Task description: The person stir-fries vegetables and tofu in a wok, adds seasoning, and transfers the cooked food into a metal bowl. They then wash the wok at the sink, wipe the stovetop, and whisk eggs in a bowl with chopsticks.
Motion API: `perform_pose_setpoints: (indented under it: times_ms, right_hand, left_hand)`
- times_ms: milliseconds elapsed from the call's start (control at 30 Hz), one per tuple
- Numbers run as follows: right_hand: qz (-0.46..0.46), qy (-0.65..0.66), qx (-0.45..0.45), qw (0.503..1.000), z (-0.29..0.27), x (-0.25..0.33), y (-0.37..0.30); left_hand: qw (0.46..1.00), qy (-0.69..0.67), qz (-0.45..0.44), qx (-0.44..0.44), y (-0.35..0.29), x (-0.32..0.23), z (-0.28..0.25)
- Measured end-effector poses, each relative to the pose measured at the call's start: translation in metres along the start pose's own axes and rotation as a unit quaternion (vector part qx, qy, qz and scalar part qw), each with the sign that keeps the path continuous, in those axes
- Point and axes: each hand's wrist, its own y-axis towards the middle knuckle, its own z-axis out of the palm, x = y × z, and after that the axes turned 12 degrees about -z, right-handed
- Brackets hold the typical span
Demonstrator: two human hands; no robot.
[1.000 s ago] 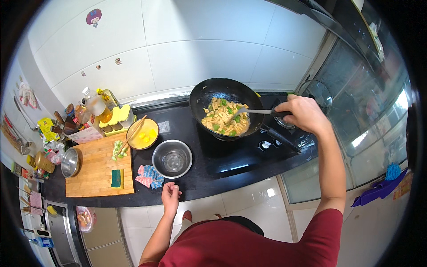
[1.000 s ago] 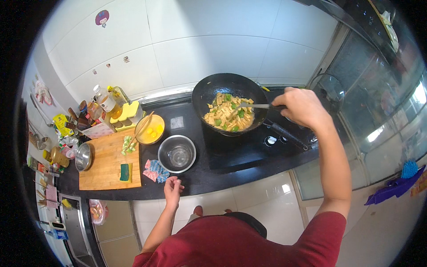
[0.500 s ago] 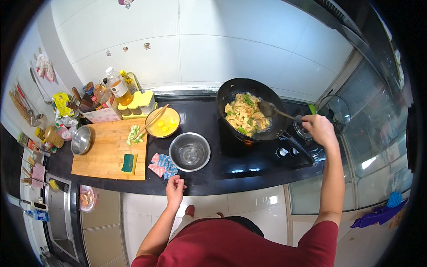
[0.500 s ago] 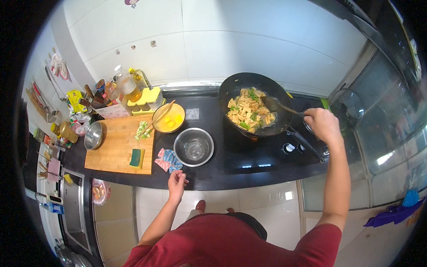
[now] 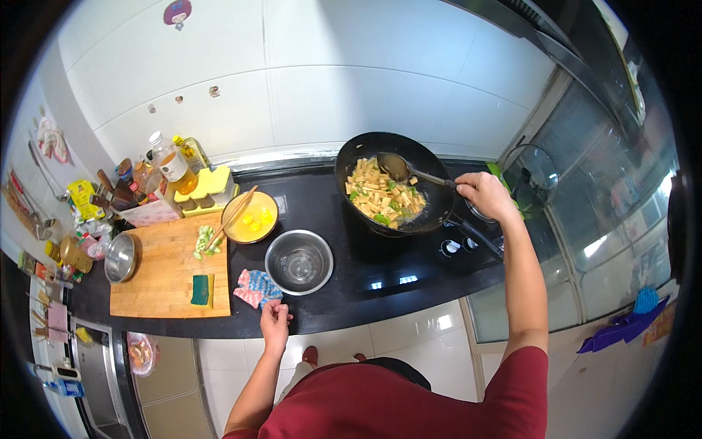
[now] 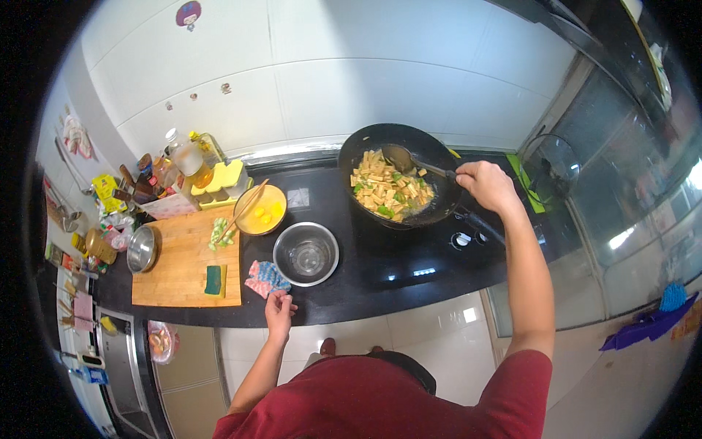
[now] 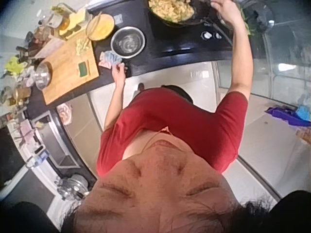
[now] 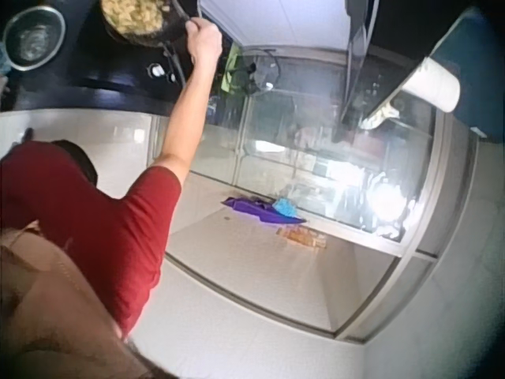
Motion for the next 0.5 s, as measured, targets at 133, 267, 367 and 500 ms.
perform_pose_setpoints:
  times_ms: [133, 267, 367, 500]
  right_hand:
    - [0.063, -0.06, -0.037, 0.996, 0.008, -0.021, 0.019]
    - [0.133, 0.042, -0.029, 0.99, 0.051, -0.048, 0.052]
    - [0.048, 0.073, -0.041, 0.995, 0.07, -0.026, 0.058]
    - [-0.069, -0.015, 0.002, 0.998, 0.052, 0.012, 0.032]
  left_hand:
    - [1.0, 0.009, 0.001, 0.013, -0.001, -0.007, 0.007]
    - [1.0, 0.006, -0.005, 0.027, -0.005, -0.008, 0.009]
    - [0.999, 0.009, -0.005, 0.031, -0.006, -0.005, 0.004]
    - [0.999, 0.011, 0.005, 0.037, -0.005, -0.007, 0.003]
